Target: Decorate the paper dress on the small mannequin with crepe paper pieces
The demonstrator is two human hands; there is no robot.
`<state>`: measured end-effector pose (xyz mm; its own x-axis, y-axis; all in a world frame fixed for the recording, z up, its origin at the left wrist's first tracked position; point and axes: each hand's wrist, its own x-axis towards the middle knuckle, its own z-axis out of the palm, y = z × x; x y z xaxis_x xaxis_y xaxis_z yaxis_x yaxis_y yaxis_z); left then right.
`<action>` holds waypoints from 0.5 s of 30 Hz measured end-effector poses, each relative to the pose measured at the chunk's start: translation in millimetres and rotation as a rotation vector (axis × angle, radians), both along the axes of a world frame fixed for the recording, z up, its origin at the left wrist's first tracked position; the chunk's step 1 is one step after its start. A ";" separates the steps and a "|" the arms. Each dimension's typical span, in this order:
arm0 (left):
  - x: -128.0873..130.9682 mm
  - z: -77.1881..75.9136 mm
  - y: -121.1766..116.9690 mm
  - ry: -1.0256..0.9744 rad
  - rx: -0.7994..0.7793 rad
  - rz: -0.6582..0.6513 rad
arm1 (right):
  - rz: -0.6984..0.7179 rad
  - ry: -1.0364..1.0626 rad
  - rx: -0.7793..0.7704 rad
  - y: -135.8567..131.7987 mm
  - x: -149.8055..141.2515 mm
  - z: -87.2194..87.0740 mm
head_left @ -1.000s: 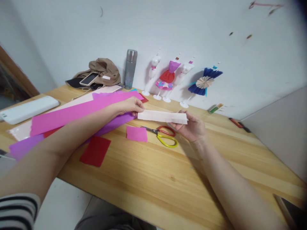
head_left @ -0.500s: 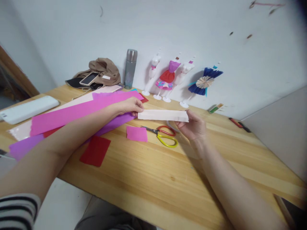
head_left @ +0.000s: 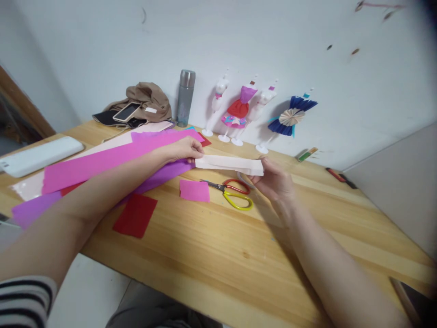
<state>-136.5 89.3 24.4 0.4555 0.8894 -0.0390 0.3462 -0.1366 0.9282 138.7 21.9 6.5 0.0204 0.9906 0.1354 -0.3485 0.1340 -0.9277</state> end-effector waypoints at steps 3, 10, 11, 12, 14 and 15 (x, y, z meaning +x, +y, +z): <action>1.7 0.0 -0.1 0.000 0.053 -0.026 | 0.214 -0.003 -0.009 -11.7 -11.2 9.7; 7.8 -0.1 -2.5 -0.063 0.131 -0.044 | 0.546 -0.146 -0.051 -34.7 -32.3 22.1; 9.2 1.0 -4.6 -0.072 0.143 -0.058 | 0.568 -0.175 -0.049 -37.6 -35.0 23.3; 10.7 2.3 -7.3 -0.079 0.158 -0.078 | 0.589 -0.198 -0.046 -40.4 -37.5 24.6; 14.2 5.1 -13.8 -0.086 0.194 -0.130 | 0.633 -0.222 -0.048 -45.6 -42.0 26.7; 16.0 6.4 -17.3 -0.089 0.210 -0.157 | 0.655 -0.230 -0.052 -47.9 -43.9 27.4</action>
